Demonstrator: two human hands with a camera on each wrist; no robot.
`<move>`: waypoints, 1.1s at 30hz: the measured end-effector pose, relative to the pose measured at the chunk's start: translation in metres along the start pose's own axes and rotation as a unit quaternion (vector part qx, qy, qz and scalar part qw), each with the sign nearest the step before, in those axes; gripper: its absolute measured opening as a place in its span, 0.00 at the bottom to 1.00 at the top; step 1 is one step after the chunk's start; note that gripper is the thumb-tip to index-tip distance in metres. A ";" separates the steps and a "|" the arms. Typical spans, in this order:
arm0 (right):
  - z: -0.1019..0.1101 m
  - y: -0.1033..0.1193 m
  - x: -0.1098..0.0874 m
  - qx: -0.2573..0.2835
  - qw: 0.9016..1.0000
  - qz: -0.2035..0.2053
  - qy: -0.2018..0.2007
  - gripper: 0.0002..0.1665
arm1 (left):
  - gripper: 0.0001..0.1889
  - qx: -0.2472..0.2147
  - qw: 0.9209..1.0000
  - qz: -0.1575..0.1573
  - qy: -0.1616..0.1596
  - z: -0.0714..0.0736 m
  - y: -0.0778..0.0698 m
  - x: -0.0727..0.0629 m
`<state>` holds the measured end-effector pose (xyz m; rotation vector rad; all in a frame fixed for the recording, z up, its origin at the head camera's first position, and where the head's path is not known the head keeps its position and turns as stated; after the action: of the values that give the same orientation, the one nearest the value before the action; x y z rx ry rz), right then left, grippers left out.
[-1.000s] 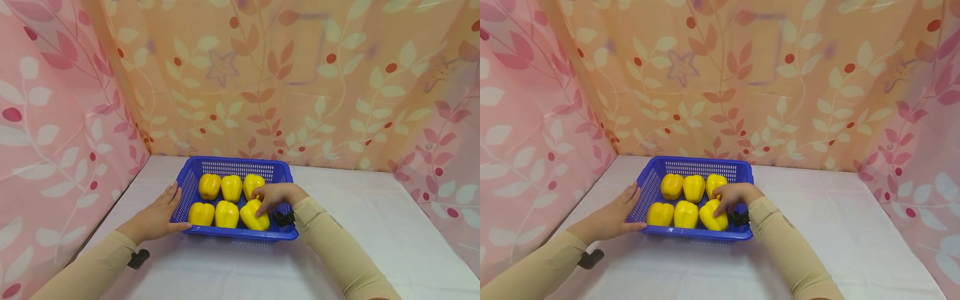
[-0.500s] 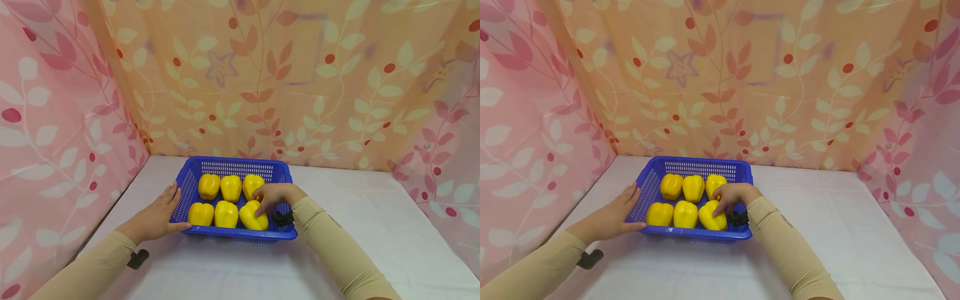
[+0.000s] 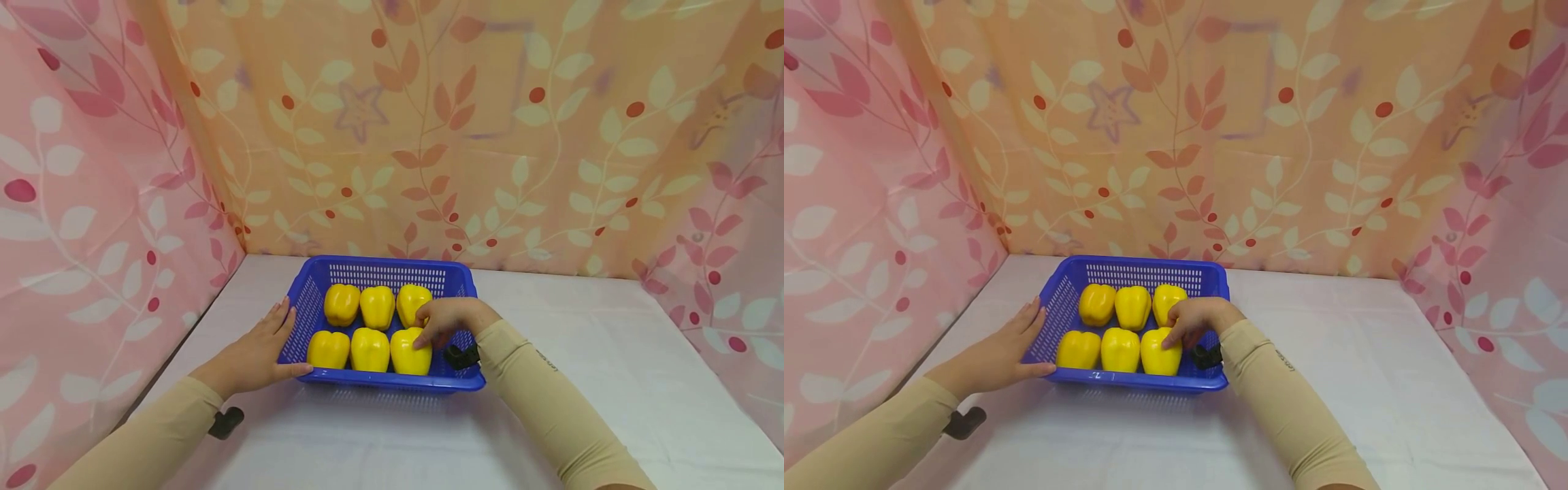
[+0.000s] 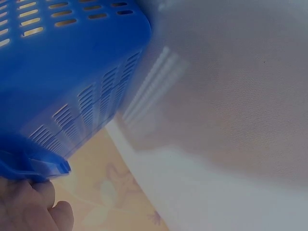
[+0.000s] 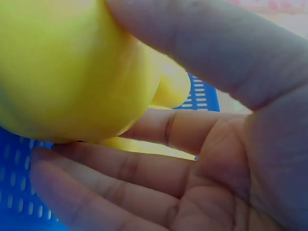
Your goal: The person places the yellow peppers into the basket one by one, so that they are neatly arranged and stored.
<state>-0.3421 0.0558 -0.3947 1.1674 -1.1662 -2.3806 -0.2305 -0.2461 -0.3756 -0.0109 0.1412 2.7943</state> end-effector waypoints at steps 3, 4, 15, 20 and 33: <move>0.001 0.000 -0.001 -0.005 1.000 0.002 -0.004 0.23 | 0.60 -0.001 1.000 -0.001 0.002 0.000 0.000 0.000; 0.002 0.000 -0.002 -0.007 1.000 0.004 -0.006 0.23 | 0.60 -0.002 1.000 -0.001 0.003 0.000 0.000 0.000; 0.011 0.005 -0.011 -0.026 0.999 0.033 -0.007 0.19 | 0.60 -0.001 1.000 -0.001 0.014 -0.003 0.002 0.006; 0.023 0.011 -0.020 -0.022 0.998 0.057 -0.023 0.21 | 0.61 -0.005 1.000 -0.007 0.019 -0.001 0.004 0.010; 0.074 0.018 -0.056 -0.115 0.973 0.148 -0.132 0.22 | 0.57 0.017 0.997 -0.018 0.076 0.012 0.015 0.020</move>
<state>-0.3628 0.1142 -0.3233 0.5727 -1.0173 -2.4033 -0.2549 -0.2525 -0.3625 -0.2162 0.2234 2.7532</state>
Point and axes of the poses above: each hand's wrist, its own x-axis towards the middle knuckle, its own z-axis out of the back of the hand, y = z × x, the point moved 4 cm from there along x, towards the middle knuckle, and after that the axes turned 14 degrees about x, right-handed, at the moved point
